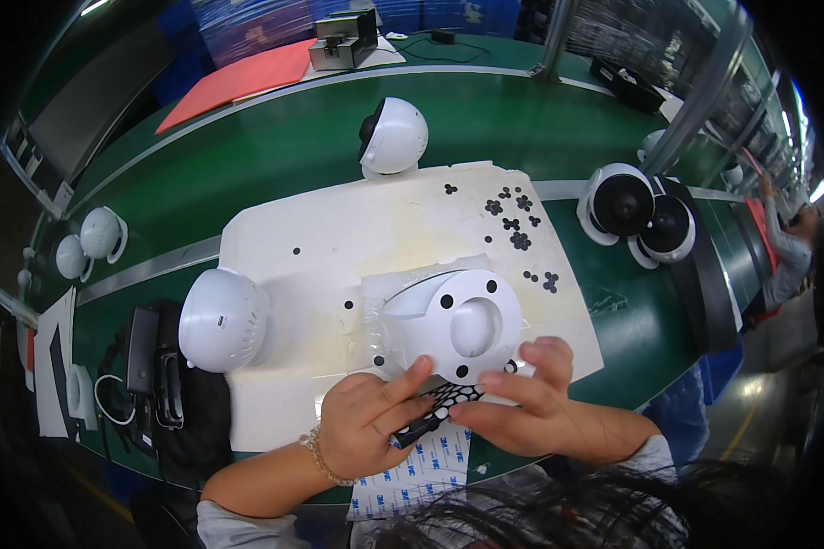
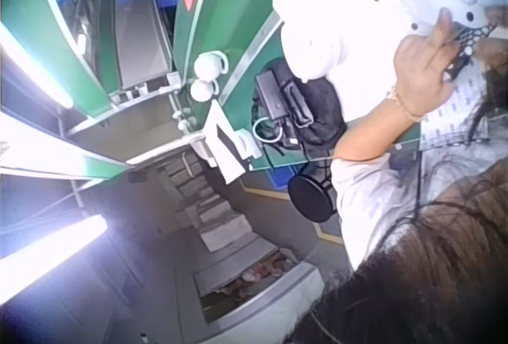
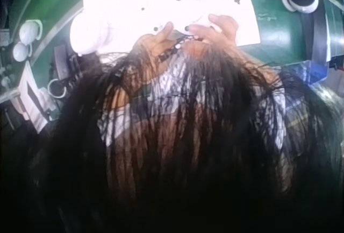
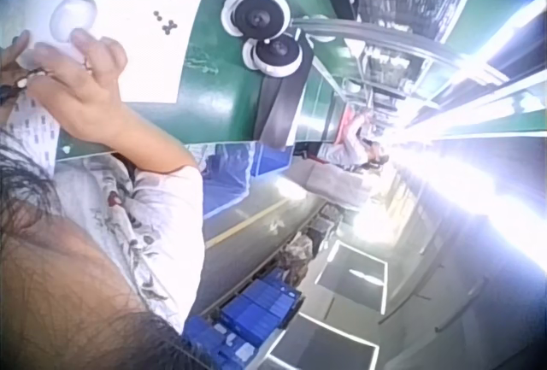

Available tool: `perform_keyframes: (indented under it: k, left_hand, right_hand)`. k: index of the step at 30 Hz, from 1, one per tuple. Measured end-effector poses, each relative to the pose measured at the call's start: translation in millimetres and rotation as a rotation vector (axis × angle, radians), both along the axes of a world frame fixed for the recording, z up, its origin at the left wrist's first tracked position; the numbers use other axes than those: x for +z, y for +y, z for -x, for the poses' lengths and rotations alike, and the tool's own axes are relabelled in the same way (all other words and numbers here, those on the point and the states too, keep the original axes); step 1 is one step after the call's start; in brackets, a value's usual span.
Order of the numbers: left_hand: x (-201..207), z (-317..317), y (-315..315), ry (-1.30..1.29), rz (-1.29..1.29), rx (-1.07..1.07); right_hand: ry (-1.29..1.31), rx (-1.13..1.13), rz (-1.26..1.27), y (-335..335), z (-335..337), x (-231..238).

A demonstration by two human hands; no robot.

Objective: The person repeatedly picks small black circular components from a white foam tray and places them into holes on the bottom of white dome-shaped camera housings. The person handles the housings one at a time, placing each finished unit onto a green conveyor belt.

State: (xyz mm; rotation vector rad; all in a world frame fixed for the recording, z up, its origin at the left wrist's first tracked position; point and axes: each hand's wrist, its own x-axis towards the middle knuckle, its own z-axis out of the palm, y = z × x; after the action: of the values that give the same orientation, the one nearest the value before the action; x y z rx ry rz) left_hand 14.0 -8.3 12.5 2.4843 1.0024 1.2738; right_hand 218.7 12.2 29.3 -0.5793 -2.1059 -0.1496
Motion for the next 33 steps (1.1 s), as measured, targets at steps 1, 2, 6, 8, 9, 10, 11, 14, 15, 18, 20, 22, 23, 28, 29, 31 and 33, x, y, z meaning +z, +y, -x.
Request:
perform_keyframes:
  k: [1, 2, 6, 8, 9, 10, 11, 14, 15, 18, 20, 22, 23, 28, 29, 31, 33]
  left_hand:
    - [-0.8, 0.3, 0.0, 0.001, -0.003, 0.001]
    - [-1.3, 0.6, 0.1, 0.001, -0.006, 0.002]
    - [-3.2, 2.8, 1.1, 0.005, 0.014, -0.037]
    - [-4.2, 2.8, 0.6, 0.009, 0.005, -0.032]
    - [-4.2, 2.9, 1.0, 0.008, 0.008, -0.034]
    - [-3.9, 3.3, 1.1, 0.008, 0.01, -0.036]
    - [-4.1, 3.6, 1.3, 0.008, 0.013, -0.038]
    - [-6.8, 3.2, 1.1, 0.003, 0.008, -0.038]
    - [-6.6, 3.3, 1.3, 0.005, 0.009, -0.041]
    - [-6.2, 3.8, 1.1, 0.011, 0.015, -0.046]
    - [-7.1, 4.1, 0.6, 0.013, 0.022, -0.049]
    - [-6.4, 4.4, 0.7, 0.023, 0.021, -0.046]
    - [-6.3, 4.6, 0.7, 0.028, 0.021, -0.044]
    - [-5.2, 5.2, 0.0, 0.039, 0.021, -0.044]
    - [-4.5, 5.1, -0.1, 0.04, 0.018, -0.043]
    - [-4.2, 4.9, 0.9, 0.035, 0.021, -0.044]
    - [-4.1, 4.9, 1.0, 0.031, 0.021, -0.041]
  right_hand:
    - [-0.015, 0.04, -0.06, 0.7, -0.9, -1.8]
    - [-0.031, 0.08, -0.12, 2.0, -2.6, -5.4]
    - [-0.038, 0.081, 0.199, 0.8, -21.0, -1.3]
    - [0.072, -0.016, 0.483, 12.0, -26.3, 2.0]
    - [0.128, -0.073, 0.625, 16.5, -28.1, 3.8]
    - [0.129, -0.052, 0.657, 18.3, -29.2, 3.8]
    - [0.13, -0.031, 0.689, 19.8, -30.1, 3.0]
    - [0.165, 0.019, 0.774, 21.6, -31.5, 1.1]
    - [0.18, 0.031, 0.798, 21.8, -31.2, 1.0]
    - [0.136, 0.036, 0.788, 20.1, -30.1, 4.9]
    - [0.126, 0.02, 0.773, 19.9, -29.4, 5.7]
    - [0.093, -0.017, 0.709, 19.6, -29.5, 4.9]
    - [0.066, -0.045, 0.651, 18.9, -30.1, 3.9]
    - [-0.048, -0.123, 0.381, 14.5, -39.6, -9.3]
    - [-0.067, -0.127, 0.348, 13.8, -41.4, -10.2]
    - [0.024, -0.107, 0.413, 13.5, -41.0, -9.7]
    - [0.246, -0.049, 0.608, 15.2, -34.9, -6.8]
